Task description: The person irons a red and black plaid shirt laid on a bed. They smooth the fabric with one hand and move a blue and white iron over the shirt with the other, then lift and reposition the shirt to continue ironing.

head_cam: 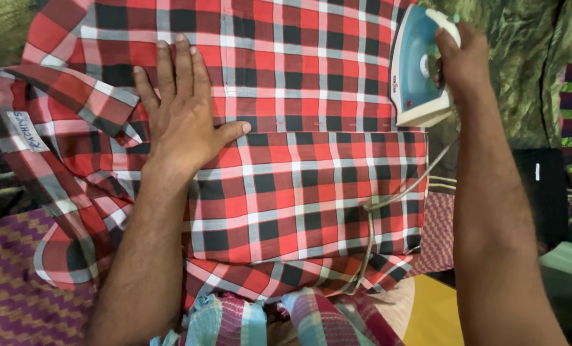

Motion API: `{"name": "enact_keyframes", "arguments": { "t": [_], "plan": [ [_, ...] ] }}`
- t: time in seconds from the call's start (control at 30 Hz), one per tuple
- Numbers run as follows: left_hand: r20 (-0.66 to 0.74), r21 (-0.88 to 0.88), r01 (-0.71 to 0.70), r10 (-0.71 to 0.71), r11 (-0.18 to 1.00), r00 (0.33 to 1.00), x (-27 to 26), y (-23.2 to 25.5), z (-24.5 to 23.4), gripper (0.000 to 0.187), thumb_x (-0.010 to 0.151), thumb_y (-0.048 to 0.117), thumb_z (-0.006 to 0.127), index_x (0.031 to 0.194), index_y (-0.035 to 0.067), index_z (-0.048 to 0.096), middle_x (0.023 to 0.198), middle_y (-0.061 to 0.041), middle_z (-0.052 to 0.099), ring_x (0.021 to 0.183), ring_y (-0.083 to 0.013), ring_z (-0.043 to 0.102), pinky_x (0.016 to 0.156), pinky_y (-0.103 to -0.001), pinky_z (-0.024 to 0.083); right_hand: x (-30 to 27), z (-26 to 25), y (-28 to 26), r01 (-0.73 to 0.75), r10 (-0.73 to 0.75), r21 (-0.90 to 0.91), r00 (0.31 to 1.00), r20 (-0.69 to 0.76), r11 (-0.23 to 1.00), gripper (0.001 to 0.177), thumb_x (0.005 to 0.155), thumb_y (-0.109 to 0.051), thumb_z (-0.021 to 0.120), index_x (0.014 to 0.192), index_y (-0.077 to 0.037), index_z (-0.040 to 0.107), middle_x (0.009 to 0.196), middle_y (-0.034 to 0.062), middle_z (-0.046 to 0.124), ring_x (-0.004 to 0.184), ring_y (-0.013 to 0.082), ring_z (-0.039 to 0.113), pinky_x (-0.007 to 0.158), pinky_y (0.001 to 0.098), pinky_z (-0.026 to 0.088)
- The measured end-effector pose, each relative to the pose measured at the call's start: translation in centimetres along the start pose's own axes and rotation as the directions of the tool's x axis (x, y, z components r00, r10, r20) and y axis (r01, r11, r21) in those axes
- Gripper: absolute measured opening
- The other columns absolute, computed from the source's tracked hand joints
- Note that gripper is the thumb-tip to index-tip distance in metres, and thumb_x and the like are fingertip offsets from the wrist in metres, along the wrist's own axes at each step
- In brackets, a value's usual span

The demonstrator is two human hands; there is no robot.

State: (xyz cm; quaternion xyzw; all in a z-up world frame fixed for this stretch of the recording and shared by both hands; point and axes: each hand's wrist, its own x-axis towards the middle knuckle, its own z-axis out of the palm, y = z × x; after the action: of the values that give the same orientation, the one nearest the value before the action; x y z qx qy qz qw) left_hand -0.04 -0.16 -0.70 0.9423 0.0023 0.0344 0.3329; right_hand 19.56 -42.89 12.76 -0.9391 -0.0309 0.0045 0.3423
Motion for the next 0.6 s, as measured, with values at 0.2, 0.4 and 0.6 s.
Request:
{"name": "enact_keyframes", "arguments": {
  "t": [0.2,0.4,0.6],
  "plan": [
    [0.017,-0.007,0.015,-0.015,1.0,1.0,0.0,0.1,-0.2,0.134,0.072,0.068,0.079,0.161,-0.011,0.016,0.17,-0.031,0.007,0.156,-0.044,-0.005,0.118,-0.07,-0.013,1.8,0.4,-0.3,-0.046,0.047,0.012,0.999,-0.021,0.999,0.035,0.112,-0.022,0.066,0.133,0.006,0.061,0.075,0.0023,0.059,0.054,0.0105,0.054,0.044,0.0315,0.042],
    [0.025,-0.005,0.016,-0.015,1.0,1.0,0.1,0.2,-0.3,0.133,0.074,0.068,0.079,0.161,-0.012,0.017,0.17,-0.032,0.006,0.156,-0.0441,-0.006,0.117,-0.07,-0.014,3.7,0.4,0.6,0.082,-0.083,0.093,0.997,-0.001,0.992,0.027,0.107,-0.014,0.065,0.129,0.0,0.058,0.088,-0.0006,0.065,0.053,0.0125,0.056,0.044,0.0319,0.044],
    [0.036,0.001,0.022,-0.022,1.0,0.999,0.1,0.2,-0.4,0.134,0.074,0.068,0.079,0.161,-0.012,0.017,0.17,-0.031,0.005,0.156,-0.0439,-0.006,0.118,-0.07,-0.014,7.5,-0.4,5.5,0.048,-0.051,0.069,0.998,0.037,0.996,0.02,0.118,-0.016,0.065,0.107,-0.001,0.058,0.075,0.0051,0.057,0.057,0.0172,0.059,0.047,0.0345,0.045]
  ]
}}
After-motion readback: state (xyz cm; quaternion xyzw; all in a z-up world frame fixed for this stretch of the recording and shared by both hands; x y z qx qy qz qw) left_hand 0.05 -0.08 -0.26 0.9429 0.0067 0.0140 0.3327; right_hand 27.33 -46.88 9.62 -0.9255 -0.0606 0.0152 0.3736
